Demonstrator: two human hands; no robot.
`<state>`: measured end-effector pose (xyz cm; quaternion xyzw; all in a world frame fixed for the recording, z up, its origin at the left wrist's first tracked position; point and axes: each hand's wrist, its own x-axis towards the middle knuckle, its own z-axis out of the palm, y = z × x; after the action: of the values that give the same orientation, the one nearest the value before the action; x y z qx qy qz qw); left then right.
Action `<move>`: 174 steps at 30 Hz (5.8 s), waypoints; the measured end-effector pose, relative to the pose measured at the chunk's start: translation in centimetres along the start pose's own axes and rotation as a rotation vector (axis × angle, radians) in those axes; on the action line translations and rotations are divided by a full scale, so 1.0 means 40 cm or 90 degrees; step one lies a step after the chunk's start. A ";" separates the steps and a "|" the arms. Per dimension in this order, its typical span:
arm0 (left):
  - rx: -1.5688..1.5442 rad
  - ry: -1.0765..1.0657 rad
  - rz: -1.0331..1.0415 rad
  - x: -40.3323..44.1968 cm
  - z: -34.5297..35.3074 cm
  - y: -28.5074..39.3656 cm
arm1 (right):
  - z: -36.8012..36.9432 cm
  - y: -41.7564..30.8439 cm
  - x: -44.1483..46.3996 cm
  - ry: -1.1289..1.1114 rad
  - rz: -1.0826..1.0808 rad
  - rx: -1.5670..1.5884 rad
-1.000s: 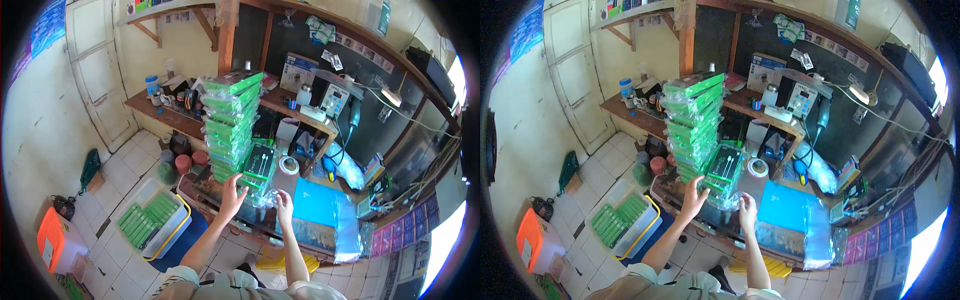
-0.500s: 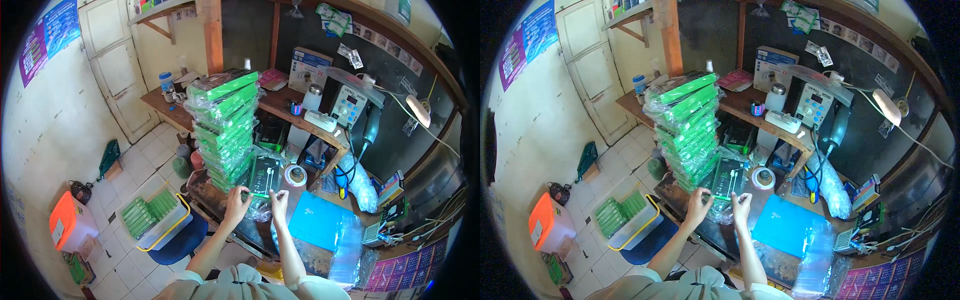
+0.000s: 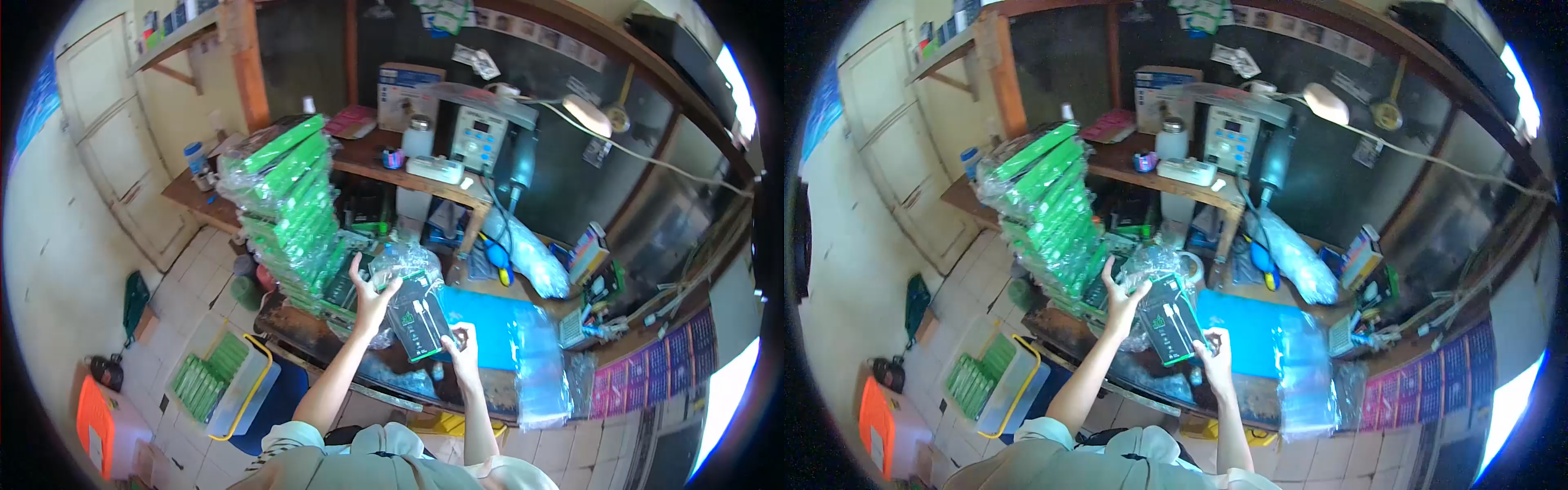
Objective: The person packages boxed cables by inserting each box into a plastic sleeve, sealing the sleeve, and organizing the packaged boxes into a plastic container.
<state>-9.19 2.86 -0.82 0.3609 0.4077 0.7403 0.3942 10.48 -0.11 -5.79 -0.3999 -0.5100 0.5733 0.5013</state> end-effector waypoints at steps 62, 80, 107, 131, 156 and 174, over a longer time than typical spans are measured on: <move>0.306 -0.312 -0.005 -0.262 0.124 -0.214 | -0.195 -0.556 -0.159 0.547 -0.502 -0.318; -0.027 -0.471 -0.221 -0.308 0.524 -0.213 | -0.438 -0.165 -0.196 0.506 -0.206 -0.305; 0.264 -0.499 -0.110 -0.132 0.542 -0.296 | -0.545 -0.136 0.046 0.254 -0.243 -0.412; 0.443 -0.229 0.203 0.014 0.649 -0.379 | -0.467 -0.066 0.319 0.239 -0.300 -0.487; 0.365 -0.204 0.193 0.070 0.594 -0.354 | -0.406 -0.110 0.375 0.203 -0.471 -0.527; 0.372 -0.313 0.018 0.049 0.639 -0.413 | -0.529 -0.050 0.350 0.056 -0.291 -0.752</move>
<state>16.64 18.63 -4.69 0.6302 0.4900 0.4897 0.3506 28.85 17.49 -6.45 -0.5131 -0.7918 0.0562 0.3264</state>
